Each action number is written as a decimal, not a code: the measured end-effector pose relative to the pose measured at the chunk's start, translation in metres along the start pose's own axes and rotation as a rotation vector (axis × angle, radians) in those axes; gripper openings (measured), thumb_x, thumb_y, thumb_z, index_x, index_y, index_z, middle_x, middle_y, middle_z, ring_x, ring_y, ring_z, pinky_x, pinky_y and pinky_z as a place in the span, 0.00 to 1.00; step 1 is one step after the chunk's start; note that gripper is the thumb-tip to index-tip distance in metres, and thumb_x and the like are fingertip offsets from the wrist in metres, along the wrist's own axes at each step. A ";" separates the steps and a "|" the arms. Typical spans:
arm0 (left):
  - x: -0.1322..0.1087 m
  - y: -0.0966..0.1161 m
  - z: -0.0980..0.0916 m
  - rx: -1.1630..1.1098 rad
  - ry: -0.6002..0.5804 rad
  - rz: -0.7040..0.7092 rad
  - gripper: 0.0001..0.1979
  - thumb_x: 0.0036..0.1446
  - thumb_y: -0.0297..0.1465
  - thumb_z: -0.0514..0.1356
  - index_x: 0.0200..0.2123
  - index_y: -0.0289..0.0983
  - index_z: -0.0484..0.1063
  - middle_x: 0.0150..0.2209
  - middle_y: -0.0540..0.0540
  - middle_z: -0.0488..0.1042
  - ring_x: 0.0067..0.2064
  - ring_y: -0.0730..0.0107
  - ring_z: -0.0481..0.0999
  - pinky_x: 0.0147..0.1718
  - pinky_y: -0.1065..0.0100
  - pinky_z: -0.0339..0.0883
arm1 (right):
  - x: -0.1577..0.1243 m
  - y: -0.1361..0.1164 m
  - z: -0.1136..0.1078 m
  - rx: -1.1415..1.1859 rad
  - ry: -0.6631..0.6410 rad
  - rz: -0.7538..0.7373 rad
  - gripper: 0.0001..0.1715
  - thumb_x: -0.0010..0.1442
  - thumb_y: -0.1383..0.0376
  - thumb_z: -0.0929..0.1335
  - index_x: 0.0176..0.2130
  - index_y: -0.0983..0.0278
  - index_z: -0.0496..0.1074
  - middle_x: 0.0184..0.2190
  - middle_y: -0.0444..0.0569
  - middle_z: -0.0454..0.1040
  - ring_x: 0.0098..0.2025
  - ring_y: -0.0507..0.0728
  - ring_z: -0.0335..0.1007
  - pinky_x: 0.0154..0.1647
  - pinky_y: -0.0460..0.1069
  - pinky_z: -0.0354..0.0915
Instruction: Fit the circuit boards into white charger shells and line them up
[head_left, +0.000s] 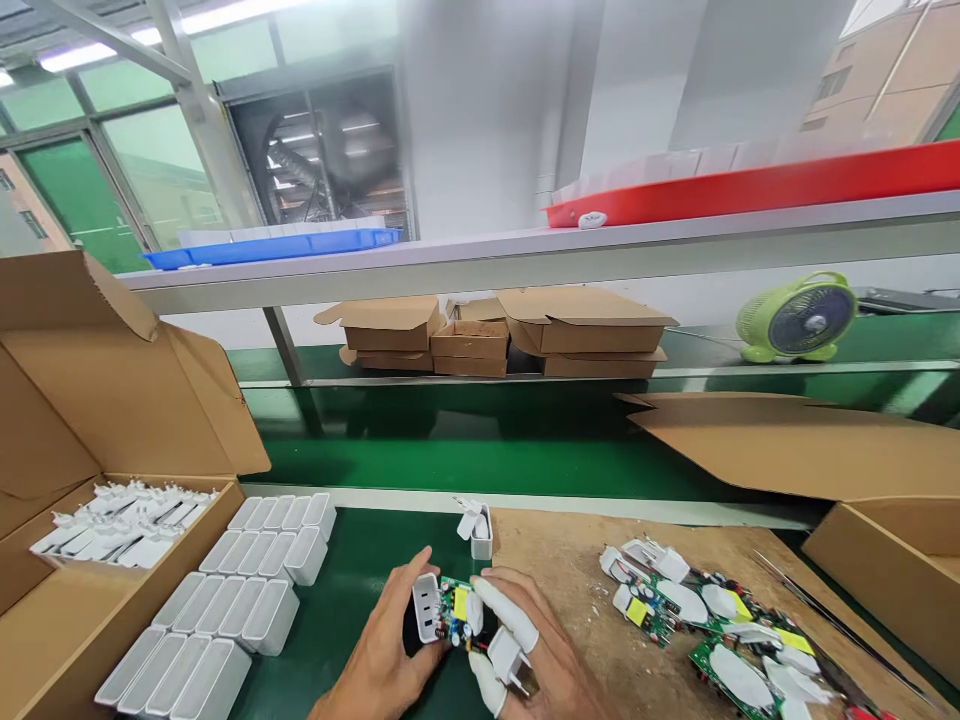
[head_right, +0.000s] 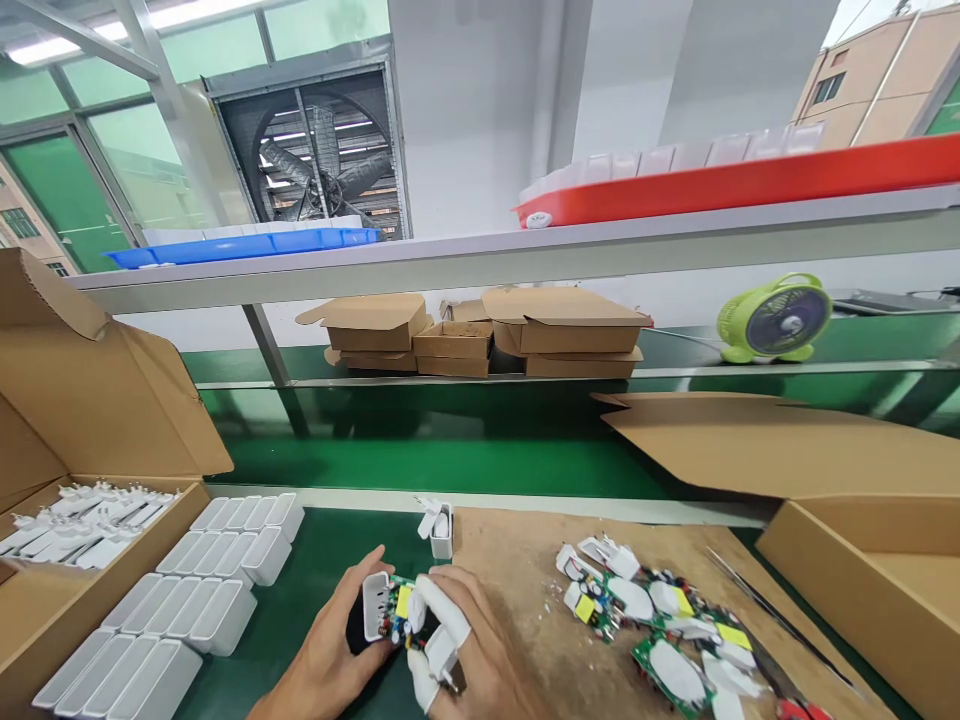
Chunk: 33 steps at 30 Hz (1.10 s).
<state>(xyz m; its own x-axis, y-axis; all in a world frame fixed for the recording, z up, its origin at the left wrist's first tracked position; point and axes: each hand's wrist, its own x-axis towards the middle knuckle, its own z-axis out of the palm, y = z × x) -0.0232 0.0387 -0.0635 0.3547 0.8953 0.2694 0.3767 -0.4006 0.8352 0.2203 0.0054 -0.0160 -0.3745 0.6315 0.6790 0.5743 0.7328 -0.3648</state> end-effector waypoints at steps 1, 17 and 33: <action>-0.001 0.000 0.001 0.000 -0.006 0.044 0.42 0.65 0.25 0.62 0.77 0.48 0.49 0.66 0.37 0.71 0.66 0.50 0.74 0.67 0.46 0.67 | 0.001 -0.002 -0.002 -0.018 -0.022 -0.009 0.38 0.65 0.74 0.63 0.72 0.67 0.59 0.64 0.62 0.70 0.69 0.64 0.66 0.67 0.57 0.72; -0.003 -0.003 0.001 0.009 0.012 0.114 0.45 0.66 0.21 0.58 0.79 0.49 0.43 0.67 0.35 0.69 0.68 0.49 0.72 0.69 0.45 0.67 | 0.001 -0.006 -0.003 -0.201 -0.098 -0.083 0.50 0.50 0.74 0.65 0.71 0.70 0.56 0.61 0.65 0.74 0.64 0.71 0.70 0.65 0.63 0.70; -0.004 0.000 0.000 0.036 -0.015 0.145 0.44 0.67 0.20 0.56 0.78 0.51 0.43 0.68 0.37 0.69 0.70 0.51 0.70 0.69 0.45 0.67 | -0.002 -0.006 0.002 -0.229 -0.173 -0.074 0.50 0.48 0.73 0.65 0.70 0.71 0.57 0.61 0.65 0.74 0.65 0.72 0.68 0.68 0.65 0.67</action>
<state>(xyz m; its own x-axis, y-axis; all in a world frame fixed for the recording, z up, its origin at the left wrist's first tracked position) -0.0245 0.0347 -0.0645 0.4202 0.8246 0.3787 0.3510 -0.5325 0.7702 0.2167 0.0005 -0.0165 -0.5286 0.6268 0.5725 0.6830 0.7145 -0.1516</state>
